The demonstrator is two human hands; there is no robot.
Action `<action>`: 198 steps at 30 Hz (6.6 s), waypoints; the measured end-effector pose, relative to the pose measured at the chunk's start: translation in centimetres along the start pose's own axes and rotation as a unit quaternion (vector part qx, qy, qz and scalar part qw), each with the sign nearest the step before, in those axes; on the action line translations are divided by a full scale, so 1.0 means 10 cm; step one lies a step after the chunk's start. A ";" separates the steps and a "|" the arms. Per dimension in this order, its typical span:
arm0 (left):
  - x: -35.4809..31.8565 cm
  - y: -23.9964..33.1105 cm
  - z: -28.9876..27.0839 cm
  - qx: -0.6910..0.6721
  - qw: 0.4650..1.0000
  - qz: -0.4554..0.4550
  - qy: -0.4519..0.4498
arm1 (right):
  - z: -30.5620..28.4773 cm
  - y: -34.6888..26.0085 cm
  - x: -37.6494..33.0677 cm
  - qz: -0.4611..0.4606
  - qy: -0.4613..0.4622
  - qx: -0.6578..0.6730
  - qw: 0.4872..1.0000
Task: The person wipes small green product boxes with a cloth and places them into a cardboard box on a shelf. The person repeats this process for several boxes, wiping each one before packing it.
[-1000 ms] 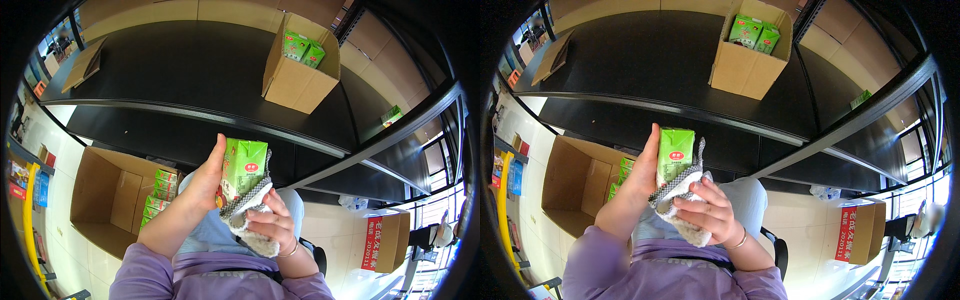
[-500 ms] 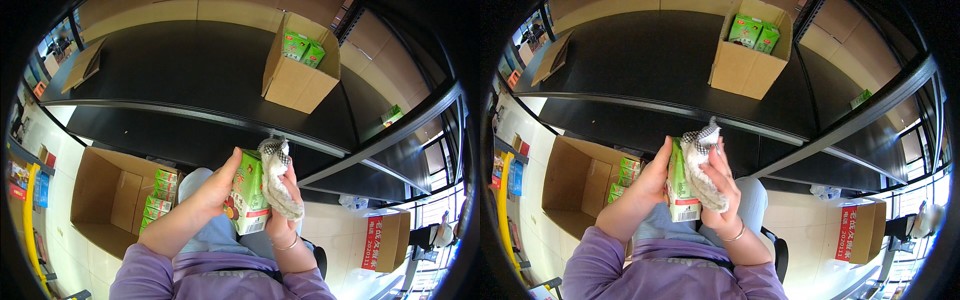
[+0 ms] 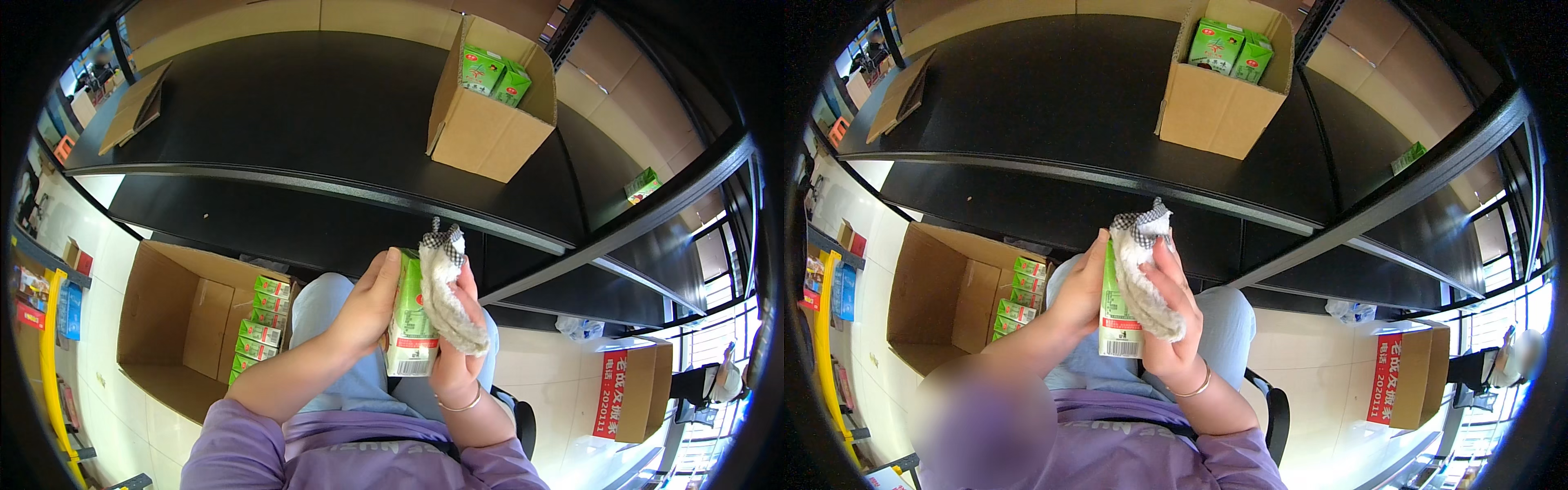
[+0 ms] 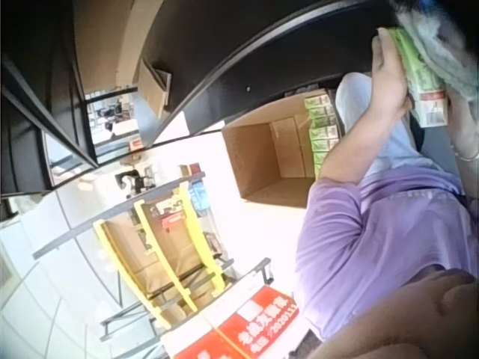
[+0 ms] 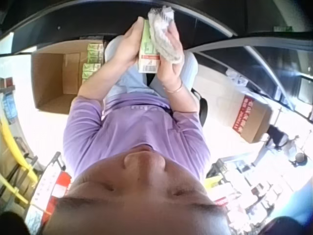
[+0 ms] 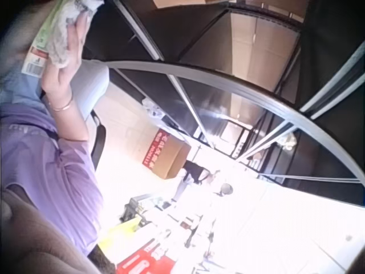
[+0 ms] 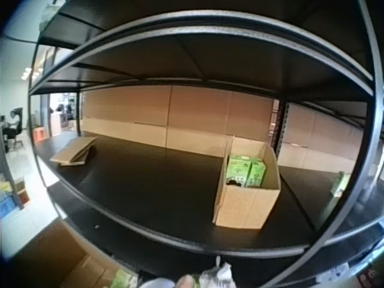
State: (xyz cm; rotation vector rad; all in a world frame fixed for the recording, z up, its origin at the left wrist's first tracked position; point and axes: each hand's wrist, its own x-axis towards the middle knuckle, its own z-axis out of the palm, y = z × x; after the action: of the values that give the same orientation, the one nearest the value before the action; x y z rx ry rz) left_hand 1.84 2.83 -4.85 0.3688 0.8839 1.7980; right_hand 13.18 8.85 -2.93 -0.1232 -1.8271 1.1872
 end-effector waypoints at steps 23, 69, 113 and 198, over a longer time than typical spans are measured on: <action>-0.04 0.41 0.03 -0.206 0.963 -0.142 -0.100 | -0.10 -0.24 -0.06 -0.099 -0.215 -0.151 0.960; -0.09 0.44 0.06 -0.222 0.964 -0.085 -0.116 | 0.03 -0.06 -0.09 0.141 0.043 0.155 0.977; -0.12 0.57 0.14 -0.336 0.933 -0.126 0.011 | -0.03 -0.21 -0.10 -0.286 -0.125 -0.201 0.928; -0.17 0.37 0.16 0.152 0.969 0.132 -0.142 | -0.30 -0.10 0.18 0.323 -0.017 0.282 0.904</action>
State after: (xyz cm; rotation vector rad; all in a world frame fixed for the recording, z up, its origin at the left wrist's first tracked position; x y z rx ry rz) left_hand 1.00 1.24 -0.83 0.9570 0.9373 1.7886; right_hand 14.73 11.26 -0.69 -0.3966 -1.4255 2.1502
